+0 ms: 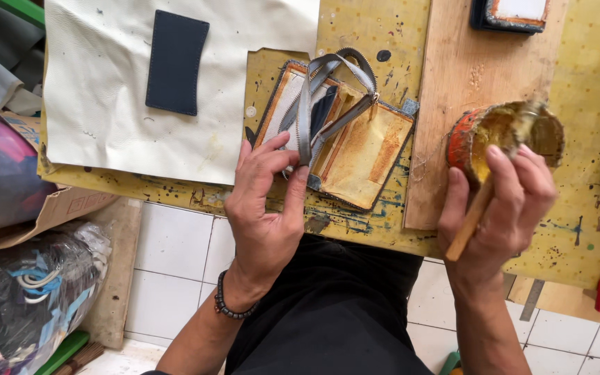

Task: The person applies a yellowish adhesive to the interior lining and zipper area of a small wallet using a brush. They repeatedly dip the brush into a container of glue and carefully coat the edges and inner surfaces. The person then folds the wallet closed and presses the glued sections together.

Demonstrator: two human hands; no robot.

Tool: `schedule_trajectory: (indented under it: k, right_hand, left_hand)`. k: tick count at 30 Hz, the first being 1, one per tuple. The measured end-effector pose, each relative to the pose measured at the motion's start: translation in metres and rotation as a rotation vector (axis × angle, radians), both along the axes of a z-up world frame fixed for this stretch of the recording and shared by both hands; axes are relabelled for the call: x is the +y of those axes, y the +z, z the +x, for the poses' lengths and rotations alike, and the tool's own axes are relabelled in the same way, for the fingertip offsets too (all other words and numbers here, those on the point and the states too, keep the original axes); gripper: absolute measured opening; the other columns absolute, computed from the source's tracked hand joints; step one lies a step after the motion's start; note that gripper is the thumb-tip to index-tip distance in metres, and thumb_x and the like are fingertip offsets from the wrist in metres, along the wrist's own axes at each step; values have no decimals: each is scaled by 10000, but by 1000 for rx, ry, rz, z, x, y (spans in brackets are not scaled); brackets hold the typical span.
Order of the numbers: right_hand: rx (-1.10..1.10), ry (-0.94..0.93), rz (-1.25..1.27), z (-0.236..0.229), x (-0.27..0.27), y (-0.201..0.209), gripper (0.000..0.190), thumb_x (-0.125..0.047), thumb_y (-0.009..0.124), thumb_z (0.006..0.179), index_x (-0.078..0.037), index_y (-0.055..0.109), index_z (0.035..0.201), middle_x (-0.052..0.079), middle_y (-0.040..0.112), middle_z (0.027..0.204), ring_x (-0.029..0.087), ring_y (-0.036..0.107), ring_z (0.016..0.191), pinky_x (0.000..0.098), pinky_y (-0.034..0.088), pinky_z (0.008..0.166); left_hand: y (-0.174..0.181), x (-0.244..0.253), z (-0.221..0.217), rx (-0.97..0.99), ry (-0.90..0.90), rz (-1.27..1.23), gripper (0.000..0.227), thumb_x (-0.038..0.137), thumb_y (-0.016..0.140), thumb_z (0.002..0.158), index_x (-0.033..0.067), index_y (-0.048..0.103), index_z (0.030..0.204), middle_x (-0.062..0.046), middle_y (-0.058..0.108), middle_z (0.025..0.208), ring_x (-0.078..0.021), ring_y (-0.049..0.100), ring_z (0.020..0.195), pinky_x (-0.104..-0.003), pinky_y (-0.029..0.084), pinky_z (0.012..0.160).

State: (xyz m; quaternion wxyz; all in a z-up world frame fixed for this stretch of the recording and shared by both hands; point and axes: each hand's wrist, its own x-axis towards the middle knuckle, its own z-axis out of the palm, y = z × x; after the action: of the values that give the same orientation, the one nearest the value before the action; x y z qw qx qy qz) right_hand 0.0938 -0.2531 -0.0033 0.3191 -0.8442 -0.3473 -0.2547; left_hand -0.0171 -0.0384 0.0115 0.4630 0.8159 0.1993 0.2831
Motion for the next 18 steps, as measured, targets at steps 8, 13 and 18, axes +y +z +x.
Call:
schedule_trajectory:
  k: [8, 13, 18]
  right_hand:
    - [238, 263, -160, -29, 11, -8, 580, -171, 881, 956, 33, 570, 1401, 261, 560, 1326, 387, 617, 1266, 479, 536, 1152]
    - [280, 113, -197, -61, 19, -10, 523, -220, 848, 984, -46, 601, 1411, 182, 591, 1269, 279, 699, 1074, 289, 661, 714]
    - [281, 172, -120, -62, 21, -9, 508, -144, 866, 967, 4, 606, 1378, 211, 590, 1247, 333, 677, 1119, 358, 613, 989]
  left_hand:
    - [4, 1, 6, -39, -31, -60, 90, 31, 698, 992, 44, 671, 1077, -112, 732, 1141, -291, 719, 1187, -700, 325, 1292]
    - [4, 15, 16, -29, -72, -93, 76, 50, 715, 986, 65, 699, 1059, -89, 750, 1141, -235, 737, 1105, -667, 339, 1290]
    - [3, 34, 18, -21, -166, -25, 109, 24, 736, 981, 50, 705, 1082, -84, 767, 1067, -214, 753, 960, -600, 465, 1232]
